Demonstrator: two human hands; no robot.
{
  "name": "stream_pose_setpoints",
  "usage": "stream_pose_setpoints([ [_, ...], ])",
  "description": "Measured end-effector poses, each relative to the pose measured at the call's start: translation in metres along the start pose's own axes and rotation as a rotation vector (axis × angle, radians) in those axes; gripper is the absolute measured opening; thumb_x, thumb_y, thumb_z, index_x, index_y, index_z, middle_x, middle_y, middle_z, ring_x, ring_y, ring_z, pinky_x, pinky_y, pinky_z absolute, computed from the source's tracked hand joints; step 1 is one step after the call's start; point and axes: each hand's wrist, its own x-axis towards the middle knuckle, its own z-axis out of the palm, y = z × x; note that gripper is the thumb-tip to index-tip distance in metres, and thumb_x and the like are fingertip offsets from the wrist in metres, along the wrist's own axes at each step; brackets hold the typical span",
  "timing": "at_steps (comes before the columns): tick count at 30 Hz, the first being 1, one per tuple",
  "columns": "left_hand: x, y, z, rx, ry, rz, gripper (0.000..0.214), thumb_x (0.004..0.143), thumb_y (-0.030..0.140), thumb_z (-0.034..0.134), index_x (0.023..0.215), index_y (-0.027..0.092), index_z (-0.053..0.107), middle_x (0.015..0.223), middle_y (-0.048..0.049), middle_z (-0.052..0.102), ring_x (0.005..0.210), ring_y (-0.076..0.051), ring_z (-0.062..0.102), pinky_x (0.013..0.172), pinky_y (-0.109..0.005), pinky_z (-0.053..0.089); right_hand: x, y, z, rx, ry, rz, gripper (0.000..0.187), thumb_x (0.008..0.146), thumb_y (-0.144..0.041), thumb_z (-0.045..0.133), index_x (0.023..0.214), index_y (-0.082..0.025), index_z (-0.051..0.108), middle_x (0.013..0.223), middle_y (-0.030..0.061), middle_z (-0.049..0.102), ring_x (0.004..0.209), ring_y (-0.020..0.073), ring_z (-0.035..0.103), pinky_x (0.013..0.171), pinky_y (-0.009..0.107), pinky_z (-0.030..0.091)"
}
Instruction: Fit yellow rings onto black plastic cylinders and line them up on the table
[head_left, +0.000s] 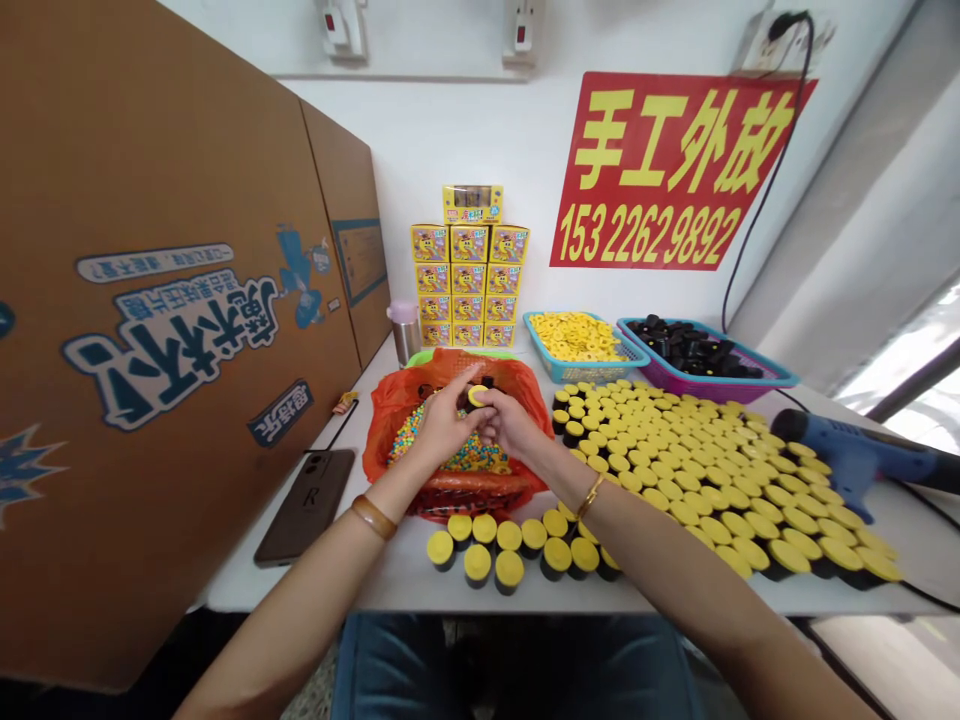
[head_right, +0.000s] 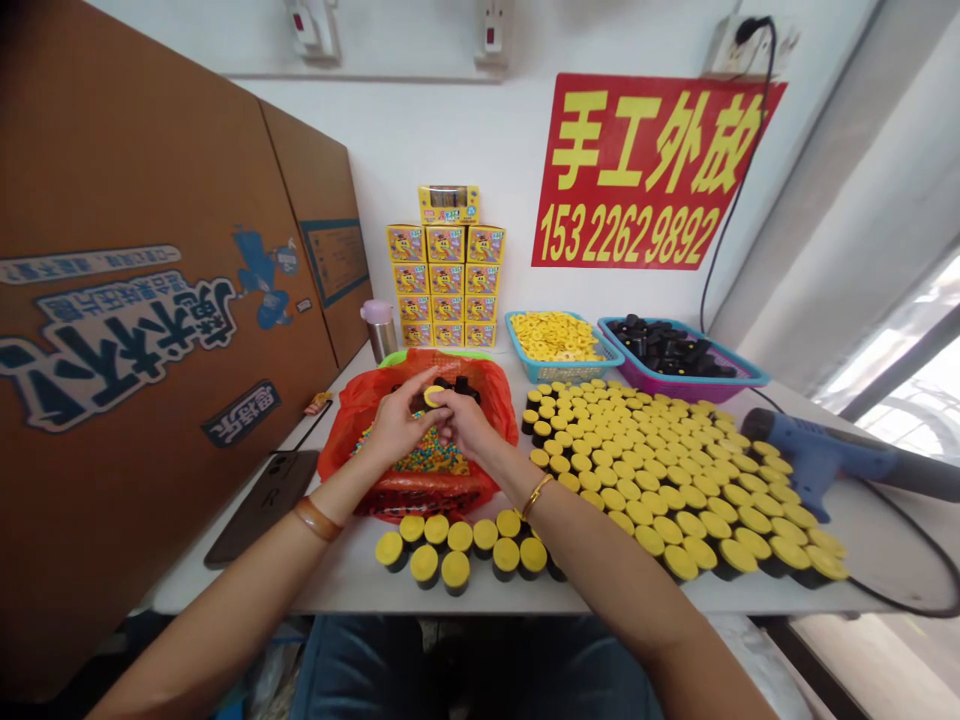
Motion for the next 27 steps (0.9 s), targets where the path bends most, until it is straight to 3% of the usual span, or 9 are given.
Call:
stream_pose_setpoints([
  [3,0.001,-0.007,0.000,-0.218,-0.056,-0.124,0.053,0.084,0.059,0.059,0.118,0.019,0.065,0.110,-0.0107,0.071,0.093,-0.022,0.068,0.076,-0.032,0.056,0.004,0.005,-0.003,-0.092,0.056,-0.143,0.028,0.068,-0.044,0.067,0.066,-0.020,0.053,0.044,-0.0072,0.043,0.036,0.0075,0.033,0.036,0.023,0.029],
  [6,0.005,-0.011,0.000,-0.271,-0.124,-0.278,0.064,0.088,0.072,0.039,0.084,0.016,0.067,0.070,-0.0065,0.068,0.058,-0.015,0.060,0.051,-0.026,0.047,0.006,0.008,-0.003,-0.202,0.049,-0.212,0.037,0.070,-0.053,0.070,0.066,-0.019,0.055,0.050,-0.0041,0.050,0.039,0.0082,0.042,0.038,0.022,0.034],
  [10,0.006,-0.009,-0.001,-0.285,-0.031,-0.332,0.052,0.083,0.068,0.054,0.065,0.019,0.052,0.049,0.0015,0.052,0.042,-0.010,0.047,0.043,-0.024,0.037,0.007,0.009,0.000,-0.229,-0.004,-0.140,0.053,0.077,-0.071,0.057,0.066,-0.019,0.054,0.049,-0.0026,0.050,0.035,0.0084,0.040,0.036,0.024,0.034],
  [14,0.006,-0.004,0.002,-0.323,-0.015,-0.312,0.044,0.080,0.059,0.063,0.067,0.020,0.048,0.049,0.0054,0.047,0.039,-0.008,0.042,0.040,-0.022,0.032,0.003,0.006,0.001,-0.137,0.050,-0.088,0.043,0.078,-0.061,0.059,0.070,-0.020,0.052,0.046,-0.0058,0.045,0.034,0.0066,0.033,0.034,0.021,0.027],
  [18,0.006,0.001,0.006,-0.369,-0.028,-0.249,0.041,0.080,0.053,0.065,0.067,0.019,0.047,0.053,0.0053,0.047,0.043,-0.007,0.042,0.042,-0.020,0.032,-0.002,0.000,0.000,-0.020,0.010,-0.060,0.035,0.075,-0.053,0.063,0.073,-0.020,0.050,0.044,-0.0085,0.042,0.035,0.0055,0.025,0.035,0.020,0.024],
  [23,0.004,0.004,0.006,-0.387,-0.057,-0.227,0.036,0.080,0.054,0.065,0.078,0.019,0.057,0.057,0.0038,0.051,0.046,-0.008,0.044,0.045,-0.021,0.034,0.001,-0.004,-0.001,0.057,0.003,-0.060,0.038,0.083,-0.055,0.051,0.068,-0.021,0.047,0.042,-0.0062,0.042,0.034,0.0074,0.029,0.035,0.022,0.026],
  [27,0.004,0.000,0.006,-0.251,-0.028,-0.102,0.027,0.070,0.037,0.077,0.083,0.017,0.063,0.071,0.0016,0.060,0.062,-0.011,0.054,0.058,-0.022,0.043,0.003,-0.001,0.000,0.116,-0.030,-0.006,0.031,0.085,-0.048,0.053,0.072,-0.021,0.047,0.046,-0.0068,0.043,0.038,0.0087,0.038,0.039,0.022,0.033],
])
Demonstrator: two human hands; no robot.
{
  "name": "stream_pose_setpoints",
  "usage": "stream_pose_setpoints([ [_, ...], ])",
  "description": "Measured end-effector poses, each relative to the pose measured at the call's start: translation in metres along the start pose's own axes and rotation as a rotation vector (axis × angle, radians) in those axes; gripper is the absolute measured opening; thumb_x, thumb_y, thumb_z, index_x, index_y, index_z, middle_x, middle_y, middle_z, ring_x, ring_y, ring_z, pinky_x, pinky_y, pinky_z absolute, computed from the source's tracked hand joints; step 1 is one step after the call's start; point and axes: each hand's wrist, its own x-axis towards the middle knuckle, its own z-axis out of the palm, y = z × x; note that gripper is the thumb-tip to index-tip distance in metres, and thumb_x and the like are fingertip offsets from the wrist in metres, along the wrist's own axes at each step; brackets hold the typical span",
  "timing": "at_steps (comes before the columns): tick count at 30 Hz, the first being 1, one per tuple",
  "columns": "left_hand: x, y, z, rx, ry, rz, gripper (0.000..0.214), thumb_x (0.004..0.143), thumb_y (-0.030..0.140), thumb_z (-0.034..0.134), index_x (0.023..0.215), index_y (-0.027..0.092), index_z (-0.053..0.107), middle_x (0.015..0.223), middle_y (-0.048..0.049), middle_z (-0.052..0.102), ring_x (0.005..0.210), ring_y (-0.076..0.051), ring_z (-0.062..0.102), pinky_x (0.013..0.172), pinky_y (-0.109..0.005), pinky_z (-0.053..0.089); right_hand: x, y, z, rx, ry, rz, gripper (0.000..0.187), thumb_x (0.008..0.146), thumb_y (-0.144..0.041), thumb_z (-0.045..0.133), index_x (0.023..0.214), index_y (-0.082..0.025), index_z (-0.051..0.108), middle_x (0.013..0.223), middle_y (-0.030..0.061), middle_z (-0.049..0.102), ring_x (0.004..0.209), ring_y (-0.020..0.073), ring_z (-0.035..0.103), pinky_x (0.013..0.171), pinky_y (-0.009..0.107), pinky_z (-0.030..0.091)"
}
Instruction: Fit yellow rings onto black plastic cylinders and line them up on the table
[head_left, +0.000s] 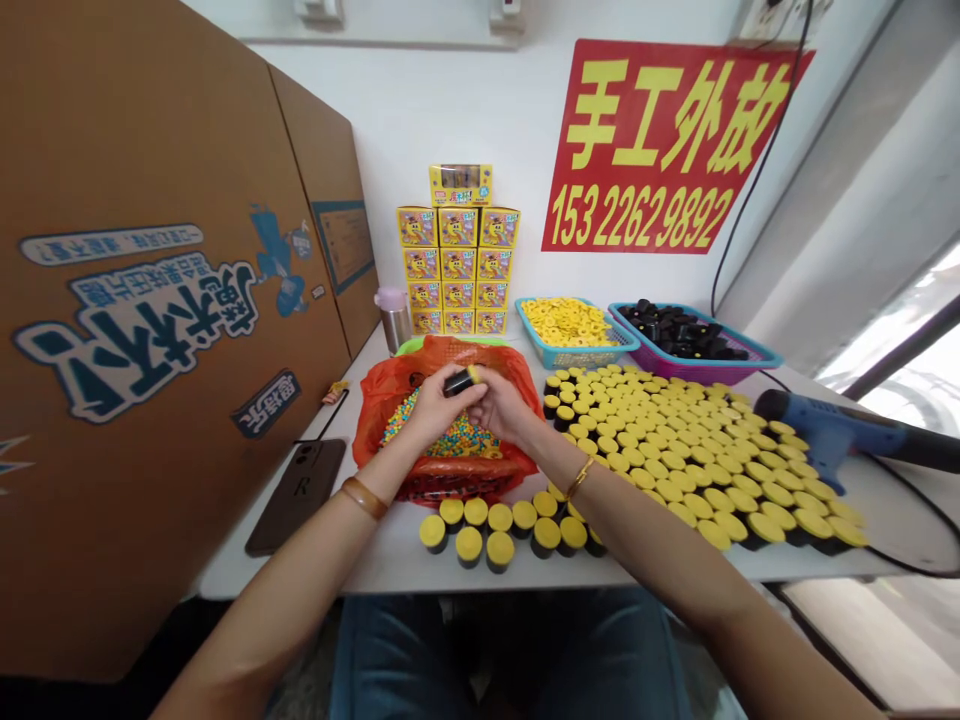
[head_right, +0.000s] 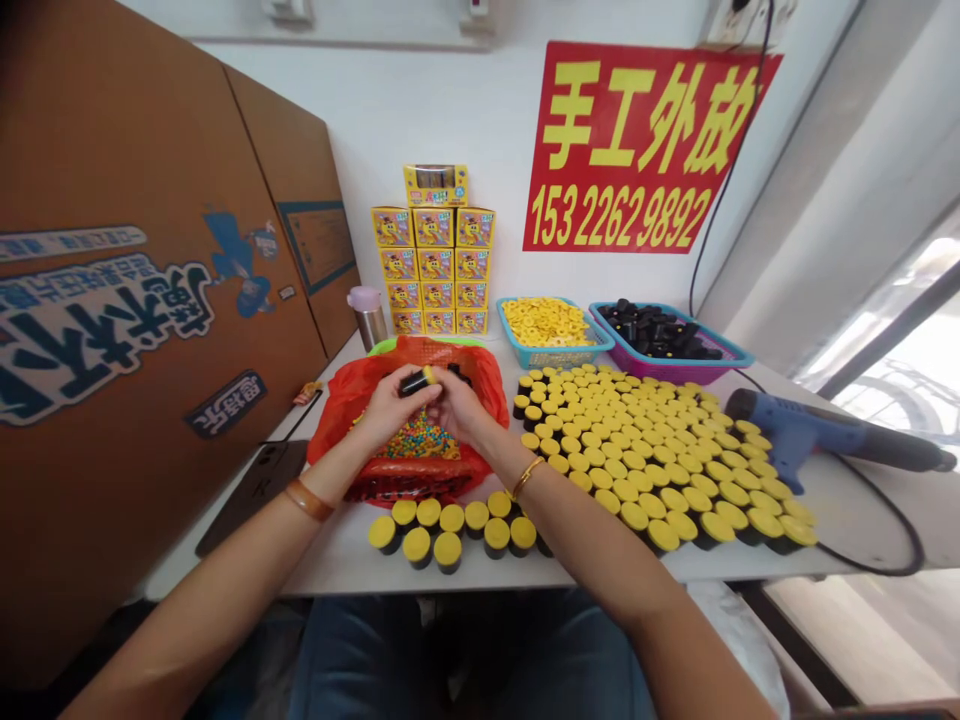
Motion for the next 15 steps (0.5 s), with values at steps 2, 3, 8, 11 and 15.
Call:
stream_pose_setpoints([
  [2,0.002,-0.005,-0.001,0.079,0.021,0.023,0.023,0.071,0.033,0.076,0.082,0.016,0.065,0.074,0.0005,0.063,0.067,-0.013,0.056,0.064,-0.024,0.046,0.001,0.002,-0.001,-0.052,0.025,-0.022,0.031,0.083,-0.048,0.059,0.075,-0.021,0.049,0.048,-0.0073,0.044,0.040,0.0090,0.043,0.041,0.022,0.037],
  [3,0.002,-0.008,-0.002,0.121,0.021,0.023,0.023,0.071,0.033,0.076,0.083,0.016,0.065,0.074,0.0003,0.063,0.068,-0.014,0.057,0.065,-0.025,0.046,0.001,0.002,-0.003,-0.087,0.075,-0.072,0.032,0.082,-0.050,0.062,0.077,-0.020,0.050,0.049,-0.0075,0.045,0.040,0.0089,0.044,0.042,0.022,0.038],
  [8,0.001,-0.013,-0.004,0.206,-0.029,0.121,0.030,0.074,0.031,0.075,0.098,0.017,0.069,0.092,-0.0045,0.071,0.085,-0.019,0.065,0.080,-0.031,0.050,0.002,-0.005,-0.017,-0.182,0.121,-0.233,0.040,0.068,-0.049,0.077,0.081,-0.019,0.054,0.060,-0.0059,0.056,0.050,0.0094,0.055,0.050,0.023,0.048],
  [11,-0.003,-0.003,-0.002,0.219,-0.034,0.217,0.037,0.076,0.030,0.073,0.112,0.019,0.069,0.112,-0.0078,0.072,0.102,-0.022,0.066,0.093,-0.034,0.049,-0.002,-0.008,-0.024,-0.194,0.028,-0.200,0.039,0.063,-0.042,0.082,0.072,-0.018,0.053,0.060,-0.0048,0.056,0.054,0.0092,0.056,0.056,0.024,0.051],
  [15,-0.010,0.009,0.002,0.348,-0.022,0.243,0.022,0.079,0.033,0.069,0.094,0.018,0.072,0.090,-0.0040,0.074,0.083,-0.018,0.067,0.079,-0.029,0.050,-0.012,-0.010,-0.027,-0.134,-0.043,-0.140,0.027,0.064,-0.026,0.079,0.078,-0.017,0.058,0.068,-0.0022,0.064,0.061,0.0108,0.061,0.065,0.028,0.055],
])
